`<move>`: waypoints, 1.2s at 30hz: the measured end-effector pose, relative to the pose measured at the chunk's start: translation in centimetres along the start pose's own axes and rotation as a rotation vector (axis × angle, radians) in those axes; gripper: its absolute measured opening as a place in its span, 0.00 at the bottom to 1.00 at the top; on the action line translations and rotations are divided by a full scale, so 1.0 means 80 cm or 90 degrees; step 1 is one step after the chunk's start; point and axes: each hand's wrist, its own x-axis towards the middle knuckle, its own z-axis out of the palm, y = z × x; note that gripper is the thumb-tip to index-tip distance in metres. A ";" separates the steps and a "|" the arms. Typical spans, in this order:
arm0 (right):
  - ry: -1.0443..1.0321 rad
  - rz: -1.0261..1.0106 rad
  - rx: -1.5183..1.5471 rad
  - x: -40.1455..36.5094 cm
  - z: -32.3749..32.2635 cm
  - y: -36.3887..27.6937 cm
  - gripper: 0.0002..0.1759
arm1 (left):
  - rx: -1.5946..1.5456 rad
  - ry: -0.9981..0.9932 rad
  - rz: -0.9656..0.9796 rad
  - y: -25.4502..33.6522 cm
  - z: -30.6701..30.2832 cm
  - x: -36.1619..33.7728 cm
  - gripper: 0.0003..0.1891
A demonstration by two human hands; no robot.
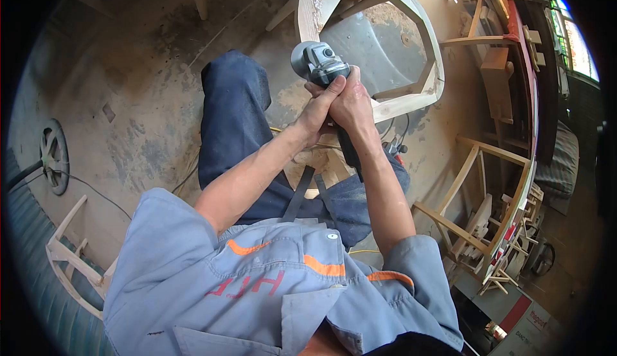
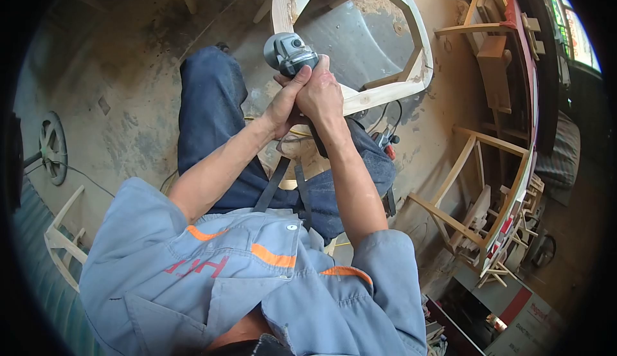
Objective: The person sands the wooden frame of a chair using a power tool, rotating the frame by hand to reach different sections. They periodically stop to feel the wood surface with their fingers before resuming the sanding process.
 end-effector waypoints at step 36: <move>0.254 0.110 1.345 -0.274 -0.087 0.341 0.47 | 1.714 -0.531 0.472 0.219 -0.063 0.130 0.42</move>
